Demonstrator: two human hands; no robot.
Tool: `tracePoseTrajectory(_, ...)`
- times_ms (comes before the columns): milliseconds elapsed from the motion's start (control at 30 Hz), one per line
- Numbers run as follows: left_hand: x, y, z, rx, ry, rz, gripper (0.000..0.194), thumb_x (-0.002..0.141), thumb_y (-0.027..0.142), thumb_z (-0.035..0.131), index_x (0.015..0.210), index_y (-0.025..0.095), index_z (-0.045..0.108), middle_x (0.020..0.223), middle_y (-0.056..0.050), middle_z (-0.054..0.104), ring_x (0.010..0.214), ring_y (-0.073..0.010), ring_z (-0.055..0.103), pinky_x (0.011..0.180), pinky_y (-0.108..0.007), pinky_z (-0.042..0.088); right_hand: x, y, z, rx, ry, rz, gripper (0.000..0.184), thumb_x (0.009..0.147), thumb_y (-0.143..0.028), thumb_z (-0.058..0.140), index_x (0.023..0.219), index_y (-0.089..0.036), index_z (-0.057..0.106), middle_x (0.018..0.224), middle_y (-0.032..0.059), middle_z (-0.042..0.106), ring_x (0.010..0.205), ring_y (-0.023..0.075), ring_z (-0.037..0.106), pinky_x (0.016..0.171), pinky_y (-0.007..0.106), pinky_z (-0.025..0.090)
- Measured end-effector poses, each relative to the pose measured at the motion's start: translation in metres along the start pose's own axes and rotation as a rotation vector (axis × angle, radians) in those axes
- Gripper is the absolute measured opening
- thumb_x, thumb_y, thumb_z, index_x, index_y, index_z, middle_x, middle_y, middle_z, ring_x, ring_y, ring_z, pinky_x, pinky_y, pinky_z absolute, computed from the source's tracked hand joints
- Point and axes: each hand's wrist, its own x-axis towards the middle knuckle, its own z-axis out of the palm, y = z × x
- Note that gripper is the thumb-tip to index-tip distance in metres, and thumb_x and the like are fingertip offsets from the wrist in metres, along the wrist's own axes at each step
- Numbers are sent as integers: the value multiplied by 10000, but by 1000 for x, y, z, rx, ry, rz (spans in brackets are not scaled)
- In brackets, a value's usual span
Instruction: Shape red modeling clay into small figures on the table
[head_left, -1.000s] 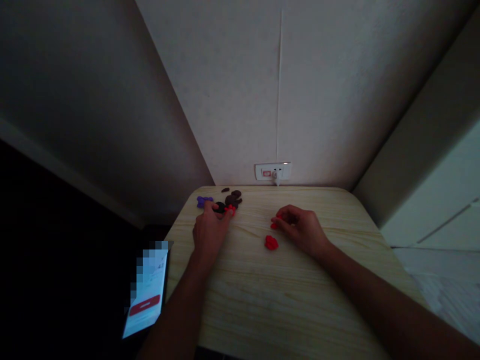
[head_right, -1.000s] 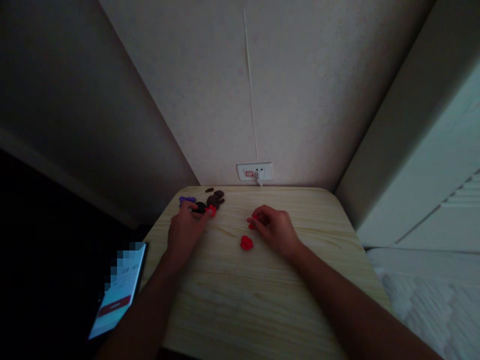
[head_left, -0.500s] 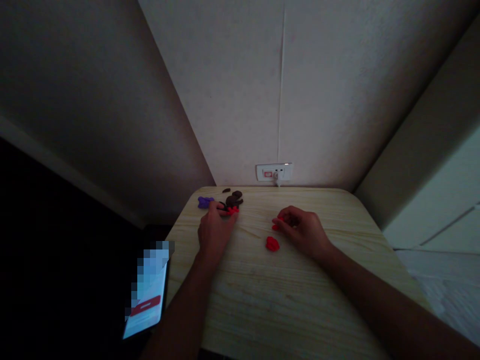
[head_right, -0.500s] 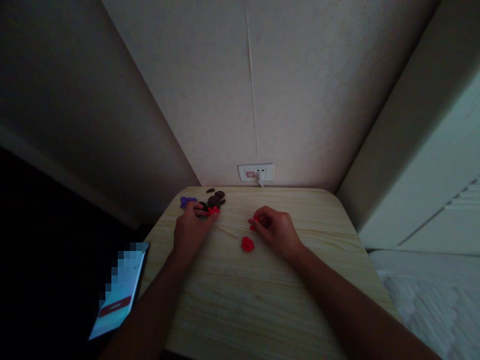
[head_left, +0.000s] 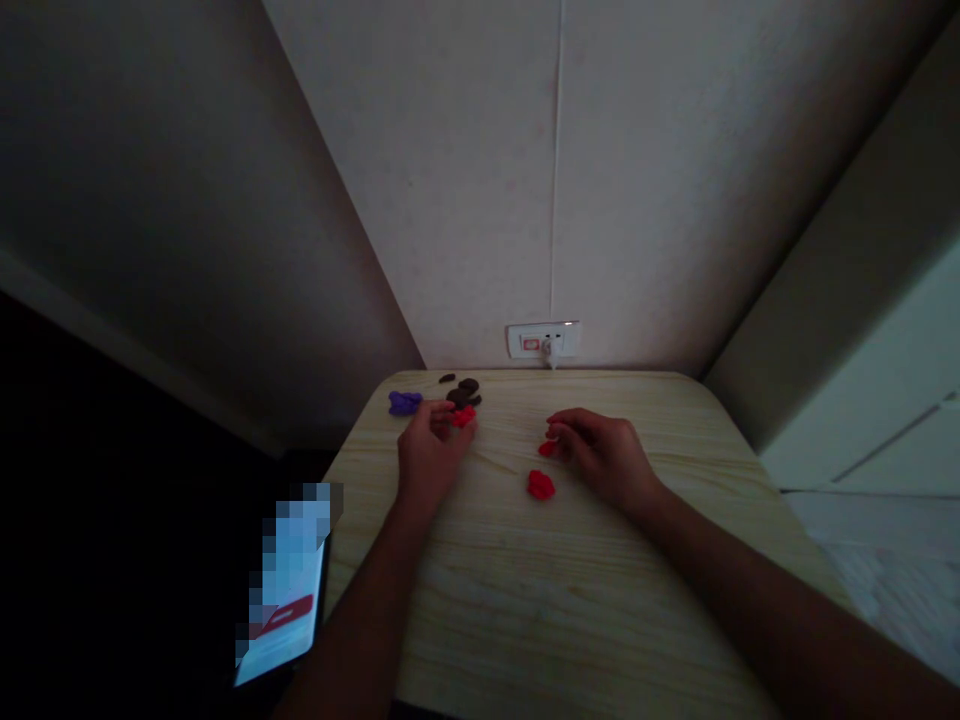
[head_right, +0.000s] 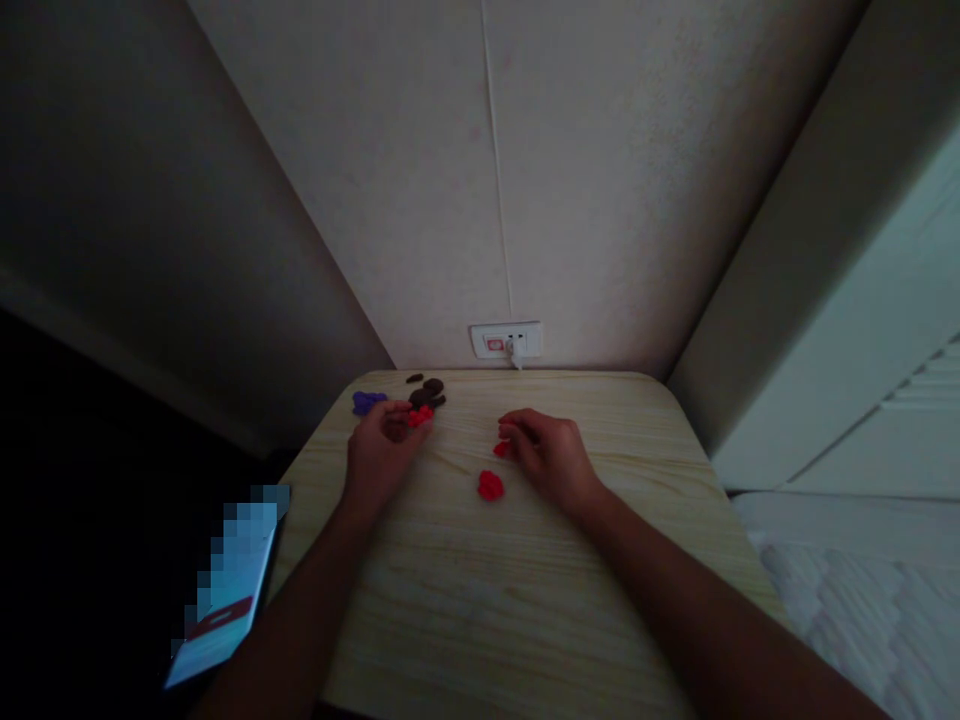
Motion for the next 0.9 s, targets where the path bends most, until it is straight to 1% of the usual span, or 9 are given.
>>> tracePoseTrajectory(100, -2, 5, 3, -310, -69, -69, 396, 683, 316, 833, 1019, 148, 706, 943, -86, 758, 841, -184, 696, 785, -296, 530, -1, -2, -1, 73, -19, 45, 282, 978, -408, 552, 931, -186, 720, 768, 60, 779, 631, 182, 714, 617, 282, 555)
tracePoseTrajectory(200, -5, 10, 6, -501, -123, -111, 356, 676, 288, 850, 983, 145, 741, 991, -96, 774, 907, -194, 717, 868, -315, 540, -2, -5, -1, 122, -23, 83, 298, 929, -463, 635, 865, -187, 729, 711, 55, 769, 583, 177, 697, 554, 266, 530)
tracePoseTrajectory(333, -8, 11, 11, -632, -151, -165, 346, 647, 253, 878, 958, 155, 760, 987, -86, 781, 924, -189, 721, 908, -324, 536, -2, -5, -1, 122, -4, 96, 304, 850, -482, 736, 800, -182, 745, 708, 61, 772, 568, 174, 683, 530, 263, 508)
tracePoseTrajectory(467, -8, 17, 16, -746, -178, -229, 375, 598, 224, 908, 938, 159, 765, 977, -78, 778, 913, -175, 715, 927, -324, 526, -1, -2, 0, 173, -1, 105, 296, 859, -470, 728, 804, -179, 744, 718, 67, 776, 582, 182, 694, 542, 275, 524)
tracePoseTrajectory(600, -5, 35, 22, -858, -236, -283, 350, 555, 172, 914, 873, 149, 769, 910, -56, 767, 856, -145, 698, 908, -301, 525, 1, 1, 1, 253, 1, 117, 280, 888, -451, 694, 901, -176, 748, 745, 70, 783, 654, 205, 738, 645, 314, 587)
tracePoseTrajectory(733, -3, 50, 33, -979, -351, -354, 298, 572, 145, 902, 838, 135, 767, 891, -52, 759, 841, -134, 695, 886, -291, 544, 4, 3, 2, 328, 47, 136, 311, 865, -459, 710, 965, -168, 756, 781, 77, 789, 709, 222, 758, 712, 347, 611)
tracePoseTrajectory(800, -4, 51, 40, -1015, -387, -374, 284, 594, 137, 892, 850, 126, 767, 885, -52, 755, 843, -131, 695, 878, -284, 550, 6, 4, 2, 376, 74, 153, 331, 836, -473, 734, 968, -170, 759, 833, 88, 797, 751, 230, 764, 730, 355, 620)
tracePoseTrajectory(900, -8, 46, 50, -1071, -394, -394, 276, 605, 134, 888, 852, 121, 764, 865, -44, 751, 827, -124, 693, 858, -266, 555, 7, 4, 0, 457, 93, 176, 334, 801, -467, 774, 966, -177, 762, 902, 94, 803, 818, 231, 770, 773, 358, 630)
